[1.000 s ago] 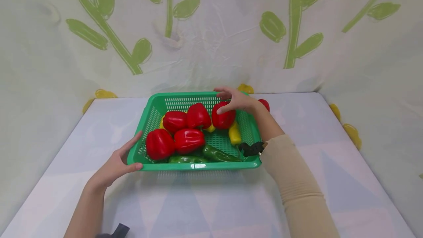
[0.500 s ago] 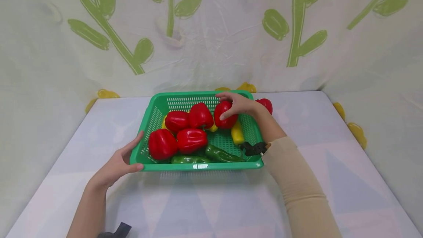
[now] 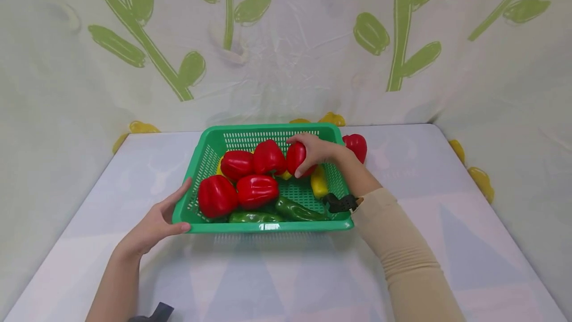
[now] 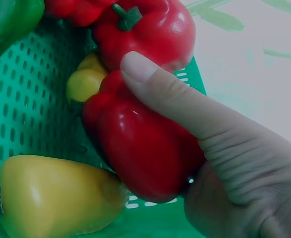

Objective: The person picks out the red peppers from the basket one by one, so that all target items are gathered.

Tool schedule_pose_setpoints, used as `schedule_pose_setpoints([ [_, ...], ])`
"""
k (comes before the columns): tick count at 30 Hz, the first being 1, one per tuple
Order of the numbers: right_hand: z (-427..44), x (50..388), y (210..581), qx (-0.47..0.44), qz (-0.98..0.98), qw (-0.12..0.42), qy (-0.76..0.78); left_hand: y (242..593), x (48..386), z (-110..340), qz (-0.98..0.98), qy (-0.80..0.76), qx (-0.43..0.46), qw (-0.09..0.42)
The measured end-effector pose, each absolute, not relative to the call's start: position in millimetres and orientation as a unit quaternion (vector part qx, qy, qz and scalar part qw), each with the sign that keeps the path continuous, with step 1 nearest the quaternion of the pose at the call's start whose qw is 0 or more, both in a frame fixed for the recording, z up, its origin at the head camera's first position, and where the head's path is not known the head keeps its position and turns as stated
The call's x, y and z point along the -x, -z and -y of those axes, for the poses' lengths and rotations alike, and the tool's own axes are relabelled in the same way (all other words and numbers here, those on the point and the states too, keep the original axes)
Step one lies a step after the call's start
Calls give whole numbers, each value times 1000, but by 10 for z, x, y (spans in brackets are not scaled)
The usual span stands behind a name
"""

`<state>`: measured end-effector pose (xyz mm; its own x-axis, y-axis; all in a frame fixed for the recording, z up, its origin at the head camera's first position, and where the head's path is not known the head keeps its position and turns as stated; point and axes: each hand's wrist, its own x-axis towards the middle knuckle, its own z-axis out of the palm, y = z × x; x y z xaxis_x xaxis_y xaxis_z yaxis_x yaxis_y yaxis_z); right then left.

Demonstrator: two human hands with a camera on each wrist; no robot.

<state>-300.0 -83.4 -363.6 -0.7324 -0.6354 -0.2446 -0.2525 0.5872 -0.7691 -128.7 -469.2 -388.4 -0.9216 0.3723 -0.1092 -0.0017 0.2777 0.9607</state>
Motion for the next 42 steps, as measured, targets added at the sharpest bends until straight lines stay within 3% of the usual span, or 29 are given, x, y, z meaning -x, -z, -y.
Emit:
schedule_pose_setpoints([
  [12, 835, 3010, 3687, 290, -886, 208, 298, 3897, 1291, 4704, -783, -590, -120, 156],
  [21, 802, 2997, 3674, 285, -862, 222, 356, 3924, 1280, 4709, -774, -600, -123, 160],
  [42, 679, 2929, 3385, 304, -826, 178, 439, 3905, 1295, 4703, -776, -598, -128, 157],
])
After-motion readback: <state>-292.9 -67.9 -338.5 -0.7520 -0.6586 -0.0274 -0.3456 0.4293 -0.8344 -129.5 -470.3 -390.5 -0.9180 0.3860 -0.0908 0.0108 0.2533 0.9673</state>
